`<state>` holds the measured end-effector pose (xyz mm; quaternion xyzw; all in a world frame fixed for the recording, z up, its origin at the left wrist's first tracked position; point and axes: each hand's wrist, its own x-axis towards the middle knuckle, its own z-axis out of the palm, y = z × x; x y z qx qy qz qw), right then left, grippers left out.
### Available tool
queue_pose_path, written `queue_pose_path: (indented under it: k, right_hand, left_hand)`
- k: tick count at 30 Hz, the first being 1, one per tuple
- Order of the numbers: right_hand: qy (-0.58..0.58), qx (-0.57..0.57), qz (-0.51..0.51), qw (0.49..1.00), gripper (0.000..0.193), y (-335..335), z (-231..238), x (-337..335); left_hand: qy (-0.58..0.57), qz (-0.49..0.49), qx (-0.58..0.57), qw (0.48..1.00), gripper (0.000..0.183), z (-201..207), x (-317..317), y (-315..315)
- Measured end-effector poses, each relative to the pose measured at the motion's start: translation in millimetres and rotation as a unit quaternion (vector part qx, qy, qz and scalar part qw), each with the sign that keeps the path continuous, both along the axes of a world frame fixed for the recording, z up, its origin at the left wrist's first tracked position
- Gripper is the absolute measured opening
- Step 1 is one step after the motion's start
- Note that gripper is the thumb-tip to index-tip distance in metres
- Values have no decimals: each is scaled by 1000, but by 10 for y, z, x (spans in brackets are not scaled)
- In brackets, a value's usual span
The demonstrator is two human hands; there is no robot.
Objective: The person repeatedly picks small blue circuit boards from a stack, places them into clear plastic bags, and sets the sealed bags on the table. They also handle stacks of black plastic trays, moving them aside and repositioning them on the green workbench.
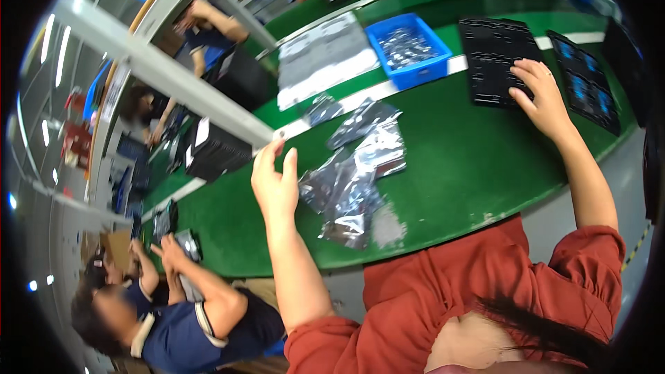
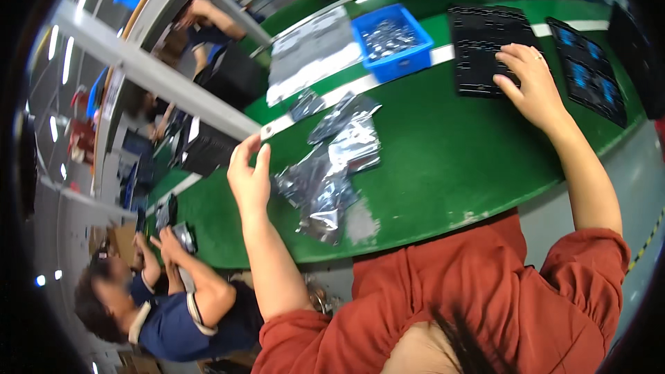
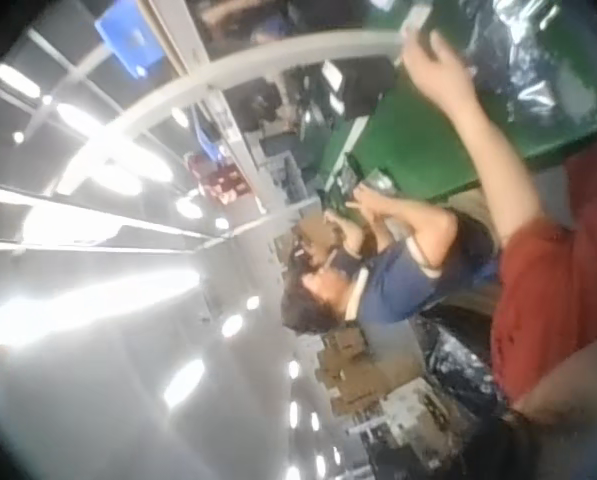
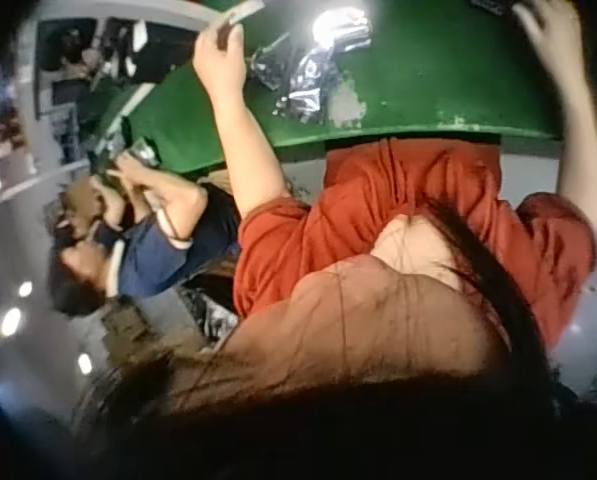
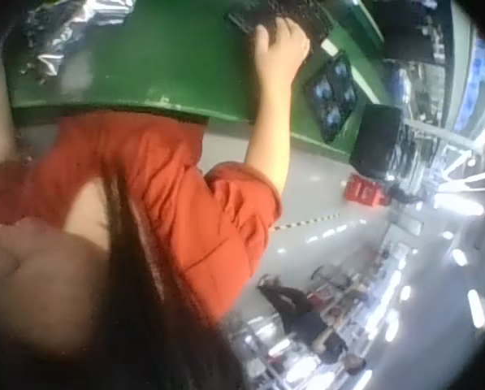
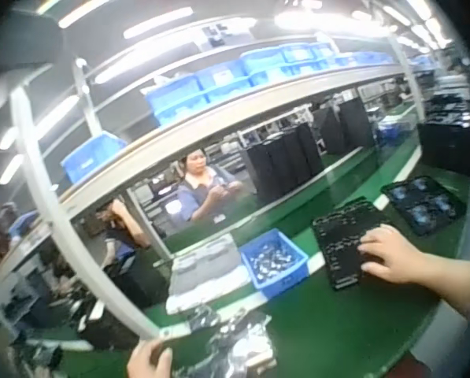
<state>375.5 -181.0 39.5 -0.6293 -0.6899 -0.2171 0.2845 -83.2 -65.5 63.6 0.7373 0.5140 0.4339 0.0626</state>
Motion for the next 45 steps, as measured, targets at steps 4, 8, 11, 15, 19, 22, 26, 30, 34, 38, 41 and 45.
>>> queue_pose_path:
  k: [4, 8, 11, 15, 19, 22, 26, 30, 34, 38, 41, 45]
  right_hand:
    - [17, -79, 254, 964, 43, 29, 318, -959]
    - [-45, -164, 429, 887, 54, 38, 358, -1737]
    - [-80, -164, 463, 868, 64, 129, 171, -2168]
    - [-67, -143, 398, 904, 74, 441, 4, -2349]
    - [21, -265, 262, 928, 85, 770, -152, -2218]
    - [67, -270, 322, 905, 76, 832, -320, -2299]
    - [281, -298, 409, 815, 55, 643, -285, -2576]
    - [346, -387, 450, 727, 41, 602, -103, -2671]
    - [209, -294, 457, 813, 29, 1064, 75, -2592]
    - [160, -204, 272, 927, 55, 1866, 54, -2587]
    - [27, -262, 241, 934, 56, 2303, -336, -2809]
    - [96, -296, 396, 864, 12, 2009, -381, -3041]
  left_hand:
    - [0, 58, -3, 998, 25, 14, -335, 8]
    - [-51, 87, -5, 995, 26, -198, -728, 261]
    - [-79, 35, -87, 992, 45, -325, -638, 231]
    - [44, -96, -232, 967, 78, -264, -321, -97]
    - [152, -163, -212, 952, 100, -208, 113, -456]
    - [327, -46, -183, 926, 112, -276, 404, -685]
    - [178, -126, -74, 973, 99, -463, 347, -718]
    - [123, -99, -19, 987, 73, -552, 252, -777]
    - [99, -58, -72, 991, 69, -427, 162, -783]
    - [72, -78, -37, 994, 63, -525, 98, -698]
    - [-28, -53, -77, 995, 68, -497, 115, -753]
    - [-55, -7, -132, 990, 88, -440, 104, -819]
